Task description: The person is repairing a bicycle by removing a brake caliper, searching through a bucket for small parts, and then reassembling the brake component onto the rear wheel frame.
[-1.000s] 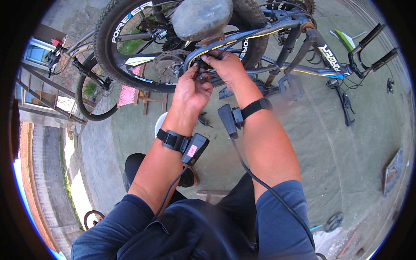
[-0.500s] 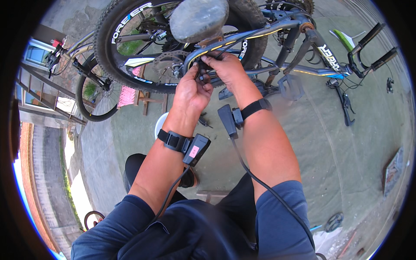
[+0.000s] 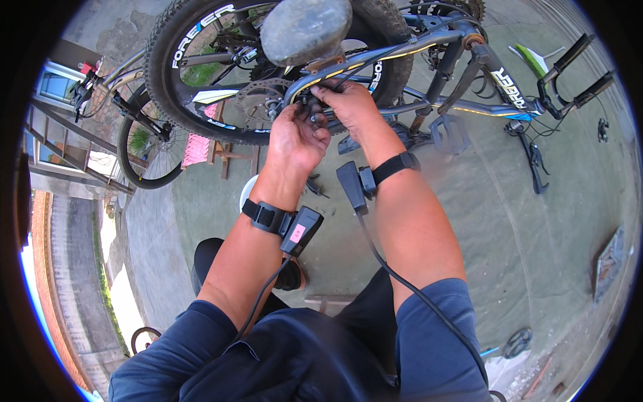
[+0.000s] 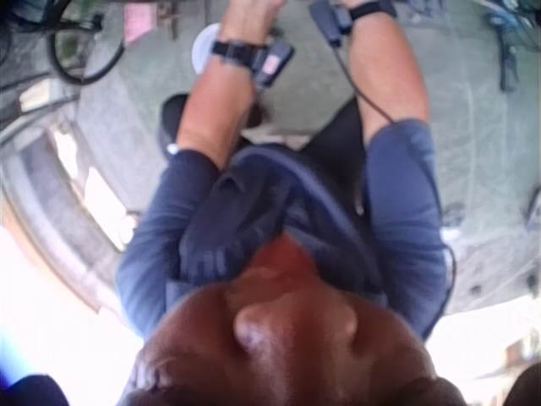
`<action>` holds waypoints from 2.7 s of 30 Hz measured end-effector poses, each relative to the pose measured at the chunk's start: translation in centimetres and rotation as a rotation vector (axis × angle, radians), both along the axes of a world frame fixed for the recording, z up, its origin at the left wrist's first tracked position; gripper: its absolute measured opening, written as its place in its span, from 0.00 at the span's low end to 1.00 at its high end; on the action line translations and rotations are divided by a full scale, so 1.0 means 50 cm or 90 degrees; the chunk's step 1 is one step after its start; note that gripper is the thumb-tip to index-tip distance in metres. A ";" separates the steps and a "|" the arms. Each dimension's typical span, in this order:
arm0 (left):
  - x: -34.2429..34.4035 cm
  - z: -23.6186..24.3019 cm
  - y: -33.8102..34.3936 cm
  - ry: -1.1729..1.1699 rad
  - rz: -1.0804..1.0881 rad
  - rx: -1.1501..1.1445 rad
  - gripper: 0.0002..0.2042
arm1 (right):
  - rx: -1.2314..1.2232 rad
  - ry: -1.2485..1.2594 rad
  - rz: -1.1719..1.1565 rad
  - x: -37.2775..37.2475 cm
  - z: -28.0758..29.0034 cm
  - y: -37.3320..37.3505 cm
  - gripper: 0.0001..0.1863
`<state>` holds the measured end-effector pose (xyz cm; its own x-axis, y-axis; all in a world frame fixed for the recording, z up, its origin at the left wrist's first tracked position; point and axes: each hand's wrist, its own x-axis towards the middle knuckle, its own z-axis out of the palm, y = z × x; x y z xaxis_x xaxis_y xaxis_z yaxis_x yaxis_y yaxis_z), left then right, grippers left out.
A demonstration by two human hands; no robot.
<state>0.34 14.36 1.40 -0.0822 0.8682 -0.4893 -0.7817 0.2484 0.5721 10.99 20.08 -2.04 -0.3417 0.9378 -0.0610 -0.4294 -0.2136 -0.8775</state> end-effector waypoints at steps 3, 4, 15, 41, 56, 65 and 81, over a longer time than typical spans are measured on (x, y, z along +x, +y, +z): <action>-0.011 -0.014 0.009 0.017 0.015 0.021 0.08 | 0.014 0.006 -0.016 -0.006 0.001 -0.002 0.11; -0.010 -0.014 0.009 0.051 0.018 0.016 0.09 | 0.016 0.010 -0.017 -0.006 0.002 -0.003 0.11; -0.021 -0.016 0.012 0.045 0.027 -0.006 0.07 | 0.038 -0.017 -0.005 -0.007 0.002 -0.002 0.11; -0.052 -0.023 -0.056 0.143 -0.020 -0.010 0.05 | 0.018 -0.100 -0.014 -0.014 -0.008 -0.011 0.15; -0.250 -0.116 -0.222 0.161 -0.199 0.023 0.10 | 0.141 -0.390 0.047 -0.049 -0.035 -0.212 0.14; -0.274 -0.147 -0.251 0.251 -0.257 0.049 0.06 | -0.018 -0.335 0.050 -0.146 -0.071 -0.313 0.10; -0.357 -0.135 -0.294 0.321 -0.179 0.022 0.14 | -0.136 0.002 -0.344 -0.209 -0.082 -0.193 0.06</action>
<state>-17.49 -0.34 -5.35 -0.0618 0.9051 -0.4207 -0.3165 0.3820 0.8683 0.52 10.43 -6.15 0.1812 0.9462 -0.2682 -0.5287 -0.1363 -0.8378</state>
